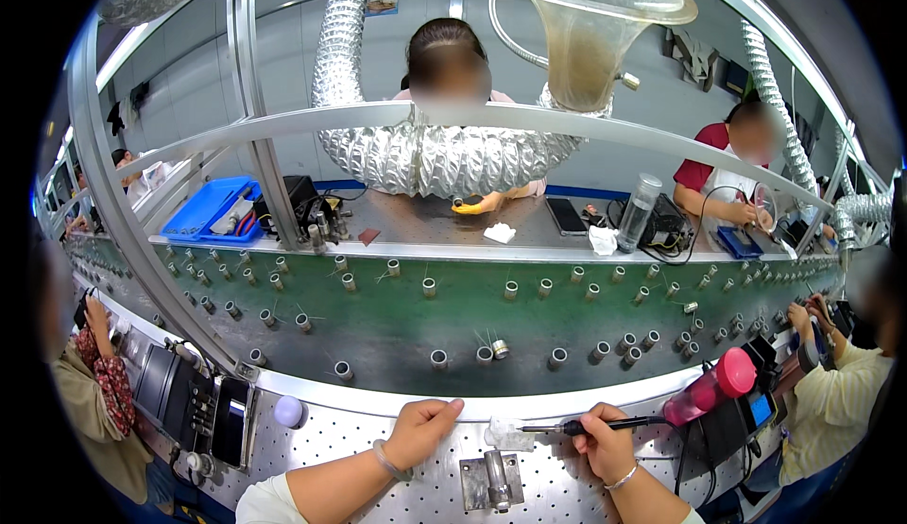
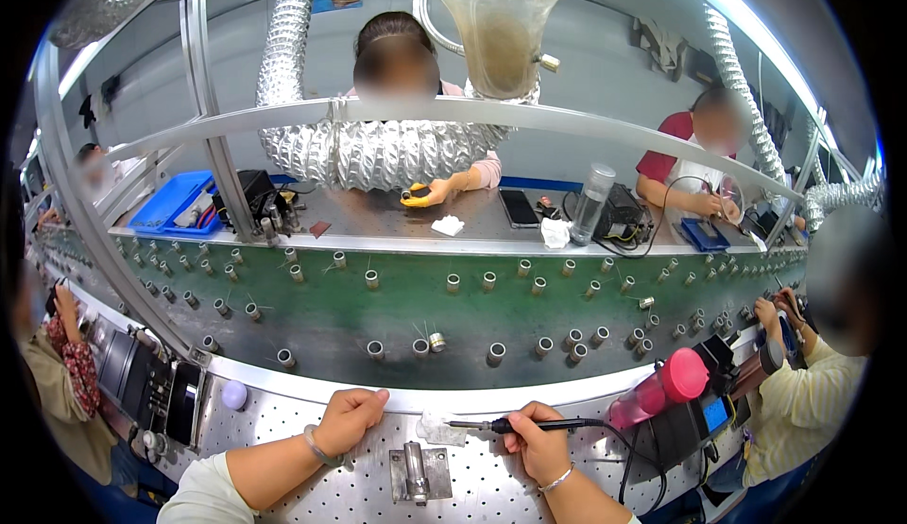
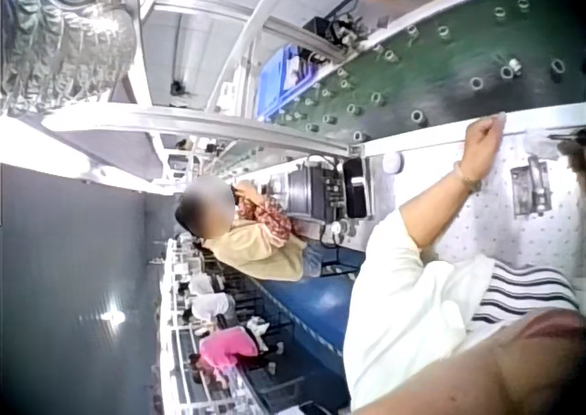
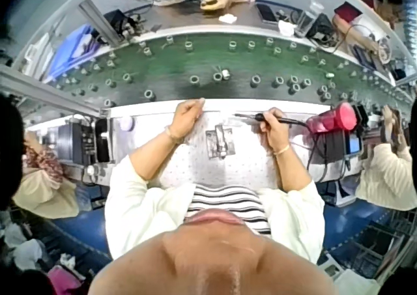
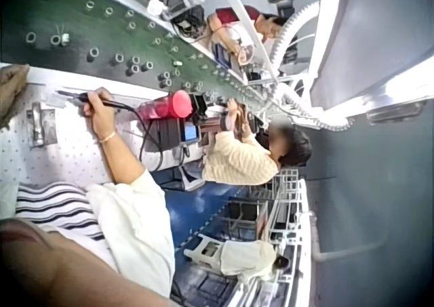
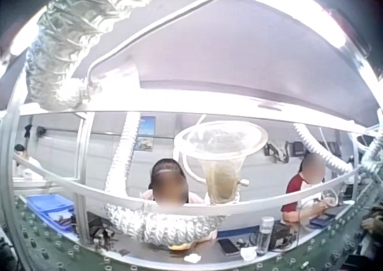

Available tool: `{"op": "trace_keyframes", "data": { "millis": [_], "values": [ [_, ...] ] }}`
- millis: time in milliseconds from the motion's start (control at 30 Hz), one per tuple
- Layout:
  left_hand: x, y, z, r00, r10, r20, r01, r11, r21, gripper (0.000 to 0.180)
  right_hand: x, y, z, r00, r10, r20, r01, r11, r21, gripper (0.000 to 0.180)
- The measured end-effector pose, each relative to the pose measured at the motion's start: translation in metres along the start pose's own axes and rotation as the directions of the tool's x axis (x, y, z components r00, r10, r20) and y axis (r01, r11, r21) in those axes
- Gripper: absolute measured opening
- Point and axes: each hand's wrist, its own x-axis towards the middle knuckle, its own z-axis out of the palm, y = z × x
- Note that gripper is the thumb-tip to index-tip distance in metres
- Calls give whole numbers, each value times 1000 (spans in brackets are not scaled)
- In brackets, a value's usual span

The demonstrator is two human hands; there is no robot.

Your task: The person uses a soldering iron to apply solder to small cylindrical metal components held in a fixture. They repeatedly pick up components from a rotating tray, solder them, and place them back on the tray.

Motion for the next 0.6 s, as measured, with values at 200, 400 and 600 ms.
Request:
{"op": "trace_keyframes", "data": {
  "millis": [200,400,600],
  "values": [
    [-2,17,5,1000,-6,-24,9,993,115,48,6,-12,1,1000,14,19,-13,1000,-10,14],
    [8,19,5,999,-38,-7,39,988,148,48,6,-19,-1,999,33,-20,-32,999,14,12],
    [15,23,8,1000,23,-8,-21,991,134,47,20,-25,3,999,32,-42,-35,997,-75,16]
  ]
}}
